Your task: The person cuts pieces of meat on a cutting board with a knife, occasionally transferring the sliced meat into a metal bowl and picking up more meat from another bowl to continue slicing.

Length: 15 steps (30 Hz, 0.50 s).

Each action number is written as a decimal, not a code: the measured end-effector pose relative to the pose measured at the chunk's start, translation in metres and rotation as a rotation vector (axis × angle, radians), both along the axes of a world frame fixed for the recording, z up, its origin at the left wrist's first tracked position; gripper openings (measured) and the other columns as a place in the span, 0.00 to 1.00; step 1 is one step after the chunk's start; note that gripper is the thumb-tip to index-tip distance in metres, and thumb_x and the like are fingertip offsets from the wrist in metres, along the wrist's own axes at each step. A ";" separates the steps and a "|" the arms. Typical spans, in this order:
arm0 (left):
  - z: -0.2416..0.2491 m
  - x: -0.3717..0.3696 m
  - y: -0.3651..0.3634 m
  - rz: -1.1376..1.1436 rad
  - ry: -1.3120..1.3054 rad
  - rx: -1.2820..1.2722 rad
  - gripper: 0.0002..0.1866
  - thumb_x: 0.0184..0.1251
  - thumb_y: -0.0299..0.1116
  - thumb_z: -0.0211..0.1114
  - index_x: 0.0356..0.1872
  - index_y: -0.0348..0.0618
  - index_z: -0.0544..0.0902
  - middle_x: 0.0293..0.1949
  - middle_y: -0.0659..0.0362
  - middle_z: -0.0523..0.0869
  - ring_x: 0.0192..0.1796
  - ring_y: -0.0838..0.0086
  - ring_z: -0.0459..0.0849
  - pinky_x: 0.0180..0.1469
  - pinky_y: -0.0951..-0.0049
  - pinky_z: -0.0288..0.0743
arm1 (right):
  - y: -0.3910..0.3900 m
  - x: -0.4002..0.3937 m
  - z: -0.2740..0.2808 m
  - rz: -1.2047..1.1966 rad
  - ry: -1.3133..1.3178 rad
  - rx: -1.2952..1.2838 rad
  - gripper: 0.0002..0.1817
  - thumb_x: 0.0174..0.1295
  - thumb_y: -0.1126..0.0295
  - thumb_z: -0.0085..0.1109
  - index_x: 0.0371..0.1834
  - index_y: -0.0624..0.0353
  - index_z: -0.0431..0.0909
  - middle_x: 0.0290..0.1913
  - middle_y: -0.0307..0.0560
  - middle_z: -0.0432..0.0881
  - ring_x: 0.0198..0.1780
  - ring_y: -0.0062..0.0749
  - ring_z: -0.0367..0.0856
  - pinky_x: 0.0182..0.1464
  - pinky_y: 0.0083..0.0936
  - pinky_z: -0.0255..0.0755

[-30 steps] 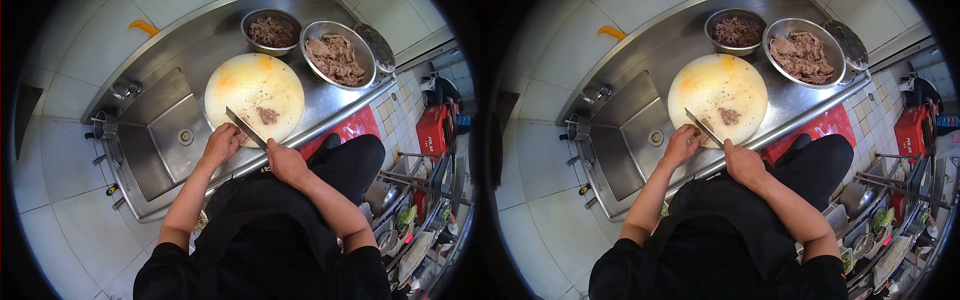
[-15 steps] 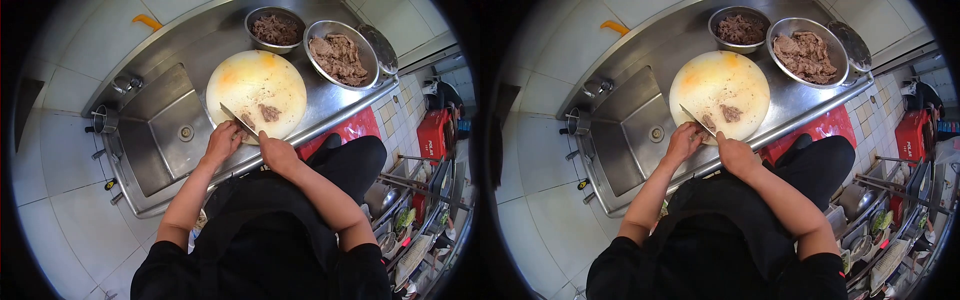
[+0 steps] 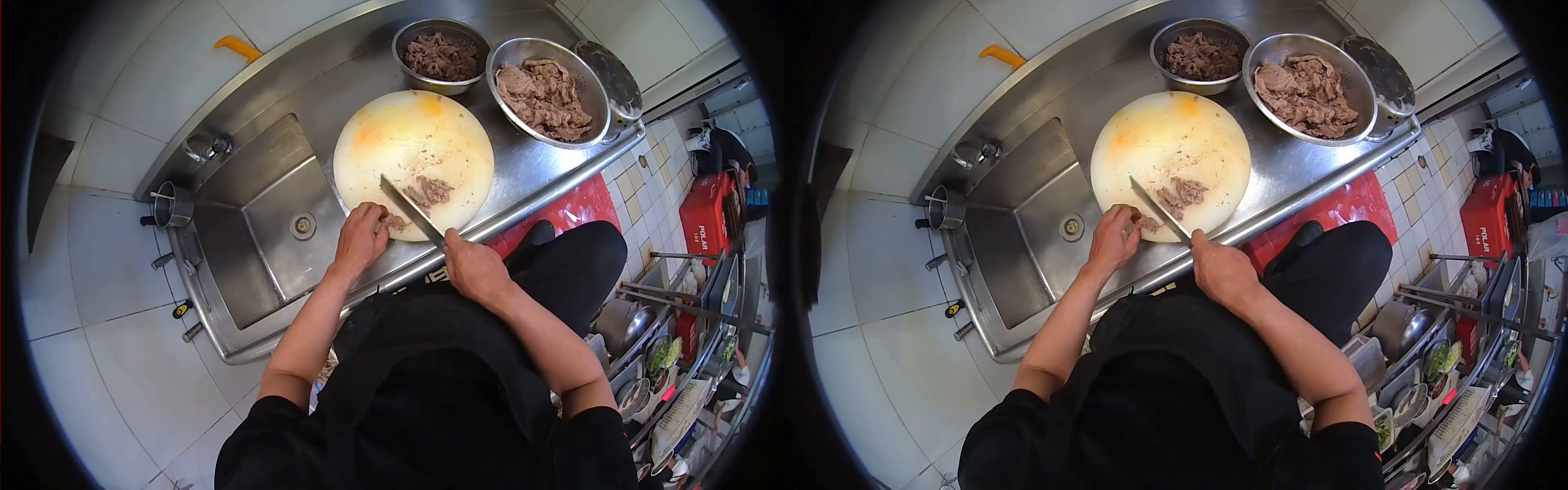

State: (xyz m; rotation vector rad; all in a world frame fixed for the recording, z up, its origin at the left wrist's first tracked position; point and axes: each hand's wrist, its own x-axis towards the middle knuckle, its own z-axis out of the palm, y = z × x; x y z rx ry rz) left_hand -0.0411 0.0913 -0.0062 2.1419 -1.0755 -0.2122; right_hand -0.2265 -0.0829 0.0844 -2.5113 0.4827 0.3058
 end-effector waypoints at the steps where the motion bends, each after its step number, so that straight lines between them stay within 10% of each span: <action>1: -0.001 0.002 0.001 0.002 0.001 0.001 0.12 0.64 0.28 0.71 0.47 0.37 0.86 0.46 0.49 0.86 0.52 0.51 0.85 0.55 0.56 0.80 | 0.002 0.000 0.002 0.033 0.017 0.011 0.09 0.77 0.68 0.47 0.49 0.65 0.70 0.34 0.65 0.87 0.38 0.64 0.89 0.42 0.58 0.81; 15: -0.007 0.000 -0.003 -0.023 -0.027 0.030 0.10 0.63 0.29 0.73 0.43 0.37 0.86 0.43 0.50 0.87 0.48 0.52 0.86 0.51 0.56 0.81 | 0.011 0.026 -0.021 0.055 0.068 0.036 0.09 0.75 0.72 0.45 0.50 0.65 0.70 0.33 0.66 0.87 0.39 0.63 0.89 0.46 0.57 0.81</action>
